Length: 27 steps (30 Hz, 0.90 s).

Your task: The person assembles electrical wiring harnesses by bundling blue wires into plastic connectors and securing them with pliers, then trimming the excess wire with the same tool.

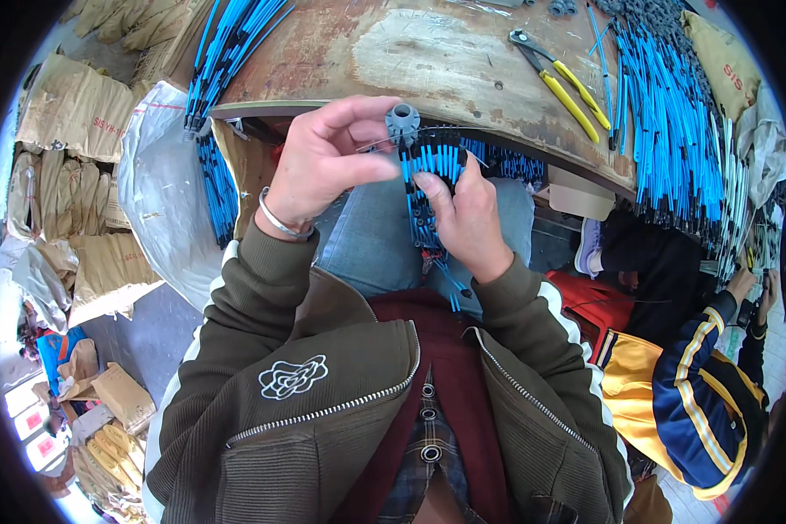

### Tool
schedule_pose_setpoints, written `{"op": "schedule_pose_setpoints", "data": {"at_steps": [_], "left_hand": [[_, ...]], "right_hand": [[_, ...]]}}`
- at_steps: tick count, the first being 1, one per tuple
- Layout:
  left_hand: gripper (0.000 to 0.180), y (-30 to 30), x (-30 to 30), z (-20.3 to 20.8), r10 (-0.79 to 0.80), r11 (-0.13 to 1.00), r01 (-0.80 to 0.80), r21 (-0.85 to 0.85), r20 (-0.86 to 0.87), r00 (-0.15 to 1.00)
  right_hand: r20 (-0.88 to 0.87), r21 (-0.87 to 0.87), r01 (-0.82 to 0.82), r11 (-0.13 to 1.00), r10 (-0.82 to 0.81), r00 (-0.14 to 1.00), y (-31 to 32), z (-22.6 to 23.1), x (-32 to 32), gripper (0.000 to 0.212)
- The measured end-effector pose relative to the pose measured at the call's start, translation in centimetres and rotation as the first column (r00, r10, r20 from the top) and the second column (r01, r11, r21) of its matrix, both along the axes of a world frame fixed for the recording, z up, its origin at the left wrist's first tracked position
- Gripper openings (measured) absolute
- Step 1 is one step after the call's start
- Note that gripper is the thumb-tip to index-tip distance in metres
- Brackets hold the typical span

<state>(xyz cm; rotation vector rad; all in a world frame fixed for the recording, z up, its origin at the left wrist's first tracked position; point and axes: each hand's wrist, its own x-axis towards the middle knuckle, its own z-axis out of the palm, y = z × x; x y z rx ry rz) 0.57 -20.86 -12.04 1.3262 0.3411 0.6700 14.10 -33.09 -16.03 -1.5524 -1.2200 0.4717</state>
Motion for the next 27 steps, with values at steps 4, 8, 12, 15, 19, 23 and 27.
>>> {"op": "schedule_pose_setpoints", "data": {"at_steps": [4,8,12,15,19,23,27], "left_hand": [[0.043,1.6,-0.7,-2.2,-0.099,0.994,0.093,0.05,0.141,0.985],[0.042,2.2,-0.4,-3.4,-0.181,0.983,0.169,0.065,0.286,0.941],[0.044,1.2,0.1,-2.6,-0.097,0.995,0.101,-0.006,0.25,0.963],[0.045,-0.4,0.6,-1.9,0.134,0.978,-0.153,0.14,0.134,0.982],[0.048,-0.6,0.4,-1.8,0.214,0.95,-0.213,0.229,0.019,0.977],[0.047,-0.6,0.4,-1.2,0.201,0.962,-0.196,0.192,-0.008,0.98],[0.048,-0.8,0.4,-0.6,0.157,0.98,-0.152,0.129,-0.032,0.987]], "right_hand": [[-0.001,-0.027,-0.022,0.999,0.022,1.0,-0.2,0.0,-0.3,0.023],[0.009,-0.022,-0.018,1.0,0.019,1.0,-0.1,0.0,-0.5,0.024],[-0.007,-0.031,0.003,1.0,-0.003,1.0,0.0,0.3,-0.4,0.024],[-0.012,-0.029,0.022,0.999,-0.022,1.0,0.0,0.3,-0.4,0.024],[-0.002,-0.006,0.015,1.0,-0.015,1.0,0.0,0.2,-0.4,0.024],[0.017,-0.047,-0.002,0.999,0.002,1.0,-0.1,0.2,-0.3,0.023],[0.024,-0.005,-0.001,1.0,0.001,1.0,0.0,0.0,-0.2,0.023]]}}
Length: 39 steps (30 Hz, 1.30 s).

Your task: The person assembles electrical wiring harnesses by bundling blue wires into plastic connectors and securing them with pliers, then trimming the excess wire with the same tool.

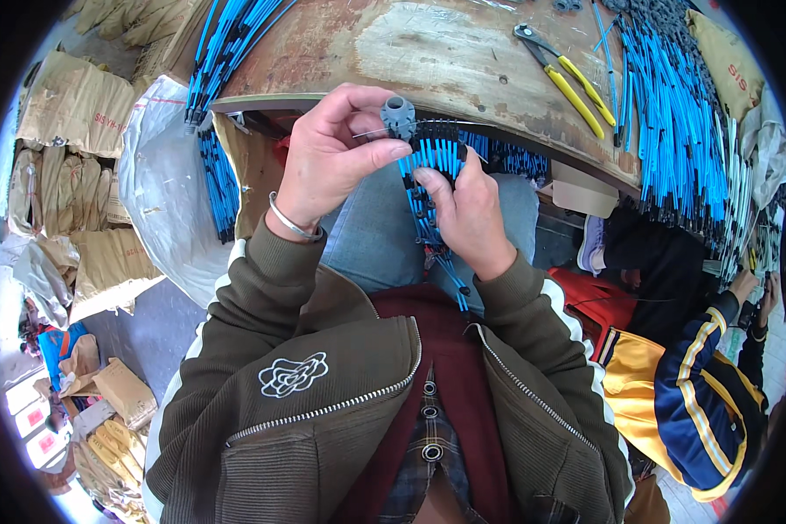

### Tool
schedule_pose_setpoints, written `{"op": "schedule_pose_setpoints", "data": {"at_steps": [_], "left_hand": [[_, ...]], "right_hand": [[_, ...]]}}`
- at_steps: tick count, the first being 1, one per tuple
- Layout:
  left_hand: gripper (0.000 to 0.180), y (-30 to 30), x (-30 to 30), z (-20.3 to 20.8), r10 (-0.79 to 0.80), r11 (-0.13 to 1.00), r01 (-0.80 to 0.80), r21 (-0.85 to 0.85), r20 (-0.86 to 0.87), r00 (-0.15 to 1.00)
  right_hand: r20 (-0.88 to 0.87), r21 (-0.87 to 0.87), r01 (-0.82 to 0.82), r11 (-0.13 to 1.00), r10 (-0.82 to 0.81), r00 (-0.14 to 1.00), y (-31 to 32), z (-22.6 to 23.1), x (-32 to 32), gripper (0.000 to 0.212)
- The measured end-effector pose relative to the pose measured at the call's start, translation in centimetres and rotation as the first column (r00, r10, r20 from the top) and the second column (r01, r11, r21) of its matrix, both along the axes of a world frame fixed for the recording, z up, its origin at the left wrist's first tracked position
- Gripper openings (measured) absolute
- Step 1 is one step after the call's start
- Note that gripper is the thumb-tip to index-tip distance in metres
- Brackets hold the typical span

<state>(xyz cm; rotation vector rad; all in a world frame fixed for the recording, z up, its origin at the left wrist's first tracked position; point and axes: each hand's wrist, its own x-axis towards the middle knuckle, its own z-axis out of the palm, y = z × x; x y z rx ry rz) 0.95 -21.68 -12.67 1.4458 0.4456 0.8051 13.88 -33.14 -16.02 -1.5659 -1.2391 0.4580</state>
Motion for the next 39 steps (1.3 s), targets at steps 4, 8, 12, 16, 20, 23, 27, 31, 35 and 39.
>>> {"op": "schedule_pose_setpoints", "data": {"at_steps": [4,8,12,16,20,23,27,31,35,39], "left_hand": [[0.055,0.6,-0.3,0.0,-0.04,0.994,0.045,0.096,-0.053,0.998],[0.057,1.1,-0.6,0.4,-0.116,0.978,0.128,0.167,-0.079,0.99],[0.058,1.6,-0.9,0.2,-0.205,0.971,0.207,0.123,-0.03,0.978],[0.059,1.9,-0.9,-0.2,-0.182,0.979,0.186,0.084,-0.056,0.982],[0.06,1.7,-0.8,-0.2,-0.119,0.973,0.142,0.181,-0.134,0.984],[0.059,1.0,-0.7,0.7,-0.114,0.969,0.14,0.205,-0.135,0.984],[0.056,-0.3,0.3,0.8,0.016,0.953,0.018,0.302,-0.111,0.994],[0.053,-0.8,0.6,0.5,0.143,0.932,-0.094,0.349,-0.118,0.983],[0.051,-0.9,0.5,0.3,0.154,0.952,-0.12,0.282,-0.104,0.983],[0.05,-0.7,0.2,0.3,0.132,0.964,-0.104,0.243,-0.1,0.986]], "right_hand": [[-0.004,0.012,-0.012,1.0,0.012,1.0,0.1,0.1,0.0,0.027],[0.003,0.027,-0.023,0.999,0.023,1.0,0.1,-0.1,0.0,0.027],[-0.032,-0.01,-0.016,1.0,0.016,0.999,0.0,0.2,0.0,0.022],[-0.04,-0.029,-0.024,0.999,0.023,0.999,0.0,0.2,-0.1,0.022],[-0.022,-0.03,-0.03,0.999,0.029,0.999,-0.1,-0.2,0.1,0.022],[-0.031,0.002,-0.016,1.0,0.016,0.999,0.0,-0.1,0.2,0.022],[-0.022,0.007,-0.002,1.0,0.002,1.0,0.0,0.1,0.1,0.022],[-0.054,-0.02,-0.007,1.0,0.006,0.999,-0.1,0.2,0.0,0.024],[-0.071,-0.034,-0.011,0.999,0.009,0.997,-0.1,0.2,-0.1,0.025],[-0.045,-0.031,-0.014,0.999,0.013,0.999,-0.1,0.2,-0.1,0.025]]}}
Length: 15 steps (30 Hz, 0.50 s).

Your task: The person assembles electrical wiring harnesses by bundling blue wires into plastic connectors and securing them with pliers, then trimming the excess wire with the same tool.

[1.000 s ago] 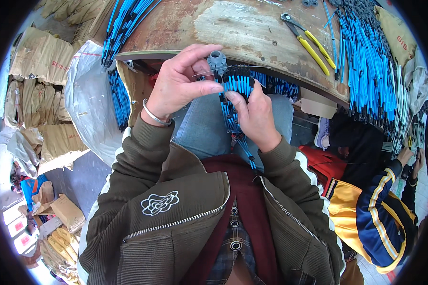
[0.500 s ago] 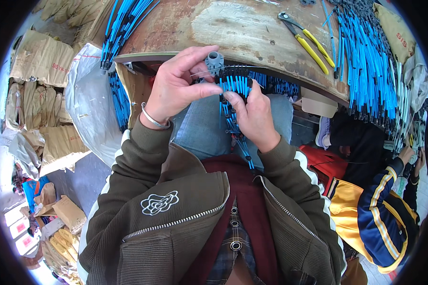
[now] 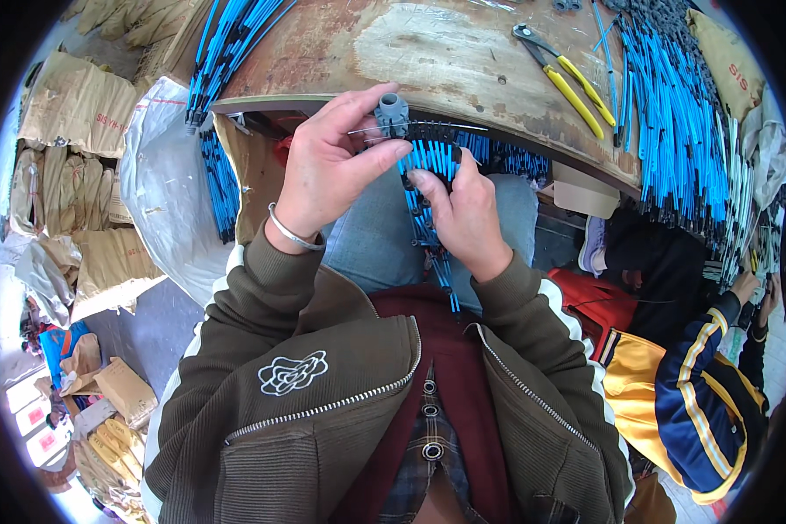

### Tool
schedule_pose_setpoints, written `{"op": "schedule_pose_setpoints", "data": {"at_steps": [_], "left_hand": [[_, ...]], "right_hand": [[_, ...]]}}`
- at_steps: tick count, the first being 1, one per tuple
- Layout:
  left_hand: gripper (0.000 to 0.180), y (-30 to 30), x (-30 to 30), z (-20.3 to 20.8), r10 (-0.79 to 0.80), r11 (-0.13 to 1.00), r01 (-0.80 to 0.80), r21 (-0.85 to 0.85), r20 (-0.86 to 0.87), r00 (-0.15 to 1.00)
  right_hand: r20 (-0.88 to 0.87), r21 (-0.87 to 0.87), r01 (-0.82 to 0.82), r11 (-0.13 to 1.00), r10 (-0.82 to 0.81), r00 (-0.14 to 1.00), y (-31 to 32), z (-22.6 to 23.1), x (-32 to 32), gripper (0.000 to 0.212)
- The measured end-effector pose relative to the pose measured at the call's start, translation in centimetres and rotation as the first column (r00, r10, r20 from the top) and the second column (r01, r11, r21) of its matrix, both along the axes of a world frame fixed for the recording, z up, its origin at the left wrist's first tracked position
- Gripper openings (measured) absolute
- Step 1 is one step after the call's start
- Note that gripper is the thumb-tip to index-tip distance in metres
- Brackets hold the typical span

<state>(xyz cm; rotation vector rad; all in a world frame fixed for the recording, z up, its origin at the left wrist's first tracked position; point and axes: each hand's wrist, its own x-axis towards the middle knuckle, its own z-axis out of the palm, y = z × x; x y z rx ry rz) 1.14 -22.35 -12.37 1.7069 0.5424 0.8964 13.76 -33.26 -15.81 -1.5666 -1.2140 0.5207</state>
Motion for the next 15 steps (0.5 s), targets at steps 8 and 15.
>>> {"op": "schedule_pose_setpoints", "data": {"at_steps": [8,15], "left_hand": [[0.047,0.5,-0.56,0.14,-0.041,0.995,0.041,-0.087,-0.001,0.999],[0.04,0.57,-0.63,0.48,-0.069,0.976,0.087,-0.201,0.094,0.993]], "right_hand": [[0.015,0.02,-0.026,0.999,0.026,1.0,-0.09,0.09,-0.04,0.026],[0.13,-0.005,-0.061,0.998,0.061,0.99,0.09,-0.07,0.15,0.027]]}}
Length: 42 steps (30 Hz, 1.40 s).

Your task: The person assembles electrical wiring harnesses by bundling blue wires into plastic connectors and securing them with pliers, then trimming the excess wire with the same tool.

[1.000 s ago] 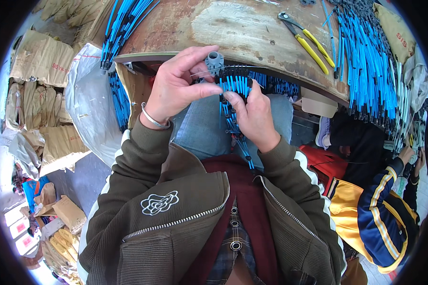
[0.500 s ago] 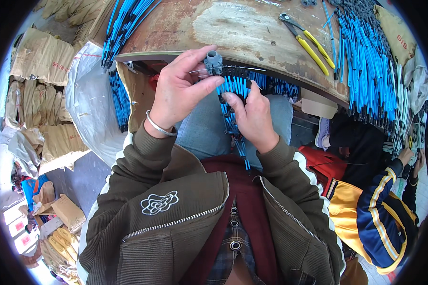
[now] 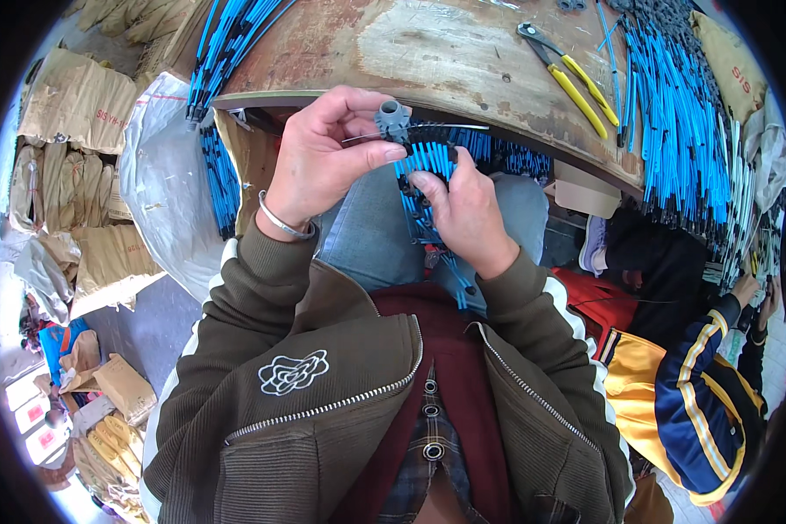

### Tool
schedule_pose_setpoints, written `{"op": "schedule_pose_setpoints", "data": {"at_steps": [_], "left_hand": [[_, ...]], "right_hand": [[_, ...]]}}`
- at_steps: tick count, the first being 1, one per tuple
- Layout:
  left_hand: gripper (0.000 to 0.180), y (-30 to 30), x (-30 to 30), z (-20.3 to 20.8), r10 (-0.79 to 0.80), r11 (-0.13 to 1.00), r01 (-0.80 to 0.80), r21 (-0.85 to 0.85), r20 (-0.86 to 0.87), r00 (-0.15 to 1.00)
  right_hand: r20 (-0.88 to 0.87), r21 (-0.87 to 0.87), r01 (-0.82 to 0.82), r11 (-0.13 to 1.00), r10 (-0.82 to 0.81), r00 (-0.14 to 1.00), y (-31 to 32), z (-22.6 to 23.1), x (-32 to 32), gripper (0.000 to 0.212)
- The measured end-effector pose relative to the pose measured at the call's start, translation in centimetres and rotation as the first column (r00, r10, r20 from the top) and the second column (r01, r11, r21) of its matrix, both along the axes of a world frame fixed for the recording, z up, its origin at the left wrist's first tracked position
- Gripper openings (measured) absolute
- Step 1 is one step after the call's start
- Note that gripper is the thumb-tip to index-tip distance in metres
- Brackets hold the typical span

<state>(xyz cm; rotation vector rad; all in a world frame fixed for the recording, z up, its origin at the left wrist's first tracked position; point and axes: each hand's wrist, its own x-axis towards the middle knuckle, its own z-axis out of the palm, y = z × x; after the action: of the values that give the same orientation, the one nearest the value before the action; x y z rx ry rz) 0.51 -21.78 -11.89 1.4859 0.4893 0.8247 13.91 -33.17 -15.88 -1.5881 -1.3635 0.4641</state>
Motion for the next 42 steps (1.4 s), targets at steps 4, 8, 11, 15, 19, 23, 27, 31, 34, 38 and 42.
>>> {"op": "schedule_pose_setpoints", "data": {"at_steps": [4,8,11,15,19,23,27,31,34,38,42], "left_hand": [[0.039,0.3,-0.3,-0.2,0.041,0.995,-0.033,0.091,-0.089,0.995],[0.039,0.4,-0.2,-0.6,0.042,0.993,-0.032,0.11,-0.087,0.995],[0.039,0.3,0.0,-1.0,0.017,0.996,-0.012,0.085,-0.055,0.998],[0.041,-0.6,0.7,-1.2,0.074,0.996,-0.072,-0.058,0.042,0.996],[0.041,0.3,-0.2,-1.4,-0.037,0.999,0.037,-0.019,0.015,0.999],[0.041,0.6,-0.6,-0.7,-0.167,0.986,0.168,-0.005,0.035,0.985],[0.039,0.6,-0.7,-1.0,-0.127,0.989,0.126,-0.077,-0.006,0.992],[0.041,0.1,-0.7,-1.0,-0.121,0.988,0.13,-0.089,0.099,0.988],[0.04,0.5,-1.1,-0.9,-0.211,0.976,0.215,-0.032,0.091,0.973],[0.039,1.3,-1.3,-0.7,-0.324,0.944,0.318,0.085,0.071,0.943],[0.043,2.2,-1.2,-0.7,-0.352,0.931,0.352,0.095,-0.016,0.936]], "right_hand": [[0.12,0.028,0.0,1.0,-0.004,0.993,0.2,0.1,-0.1,0.027],[0.098,0.024,-0.032,0.999,0.03,0.995,0.6,-0.3,0.6,0.026],[0.026,-0.015,-0.06,0.998,0.06,0.998,0.7,-0.2,1.2,0.026],[-0.085,-0.049,-0.096,0.994,0.092,0.992,0.7,0.1,1.6,0.031],[-0.122,-0.017,-0.151,0.988,0.148,0.981,1.0,0.0,2.0,0.033],[-0.118,-0.065,-0.259,0.964,0.25,0.961,1.4,0.1,2.7,0.034],[-0.109,-0.09,-0.298,0.95,0.288,0.951,1.6,0.2,2.8,0.035],[-0.177,-0.08,-0.365,0.928,0.347,0.921,1.3,0.6,2.9,0.036],[-0.293,-0.111,-0.453,0.885,0.406,0.866,1.4,1.0,3.4,0.035],[-0.283,-0.09,-0.533,0.841,0.491,0.824,1.8,0.2,3.8,0.033],[-0.282,-0.147,-0.586,0.797,0.534,0.797,2.0,-0.2,4.0,0.043]]}}
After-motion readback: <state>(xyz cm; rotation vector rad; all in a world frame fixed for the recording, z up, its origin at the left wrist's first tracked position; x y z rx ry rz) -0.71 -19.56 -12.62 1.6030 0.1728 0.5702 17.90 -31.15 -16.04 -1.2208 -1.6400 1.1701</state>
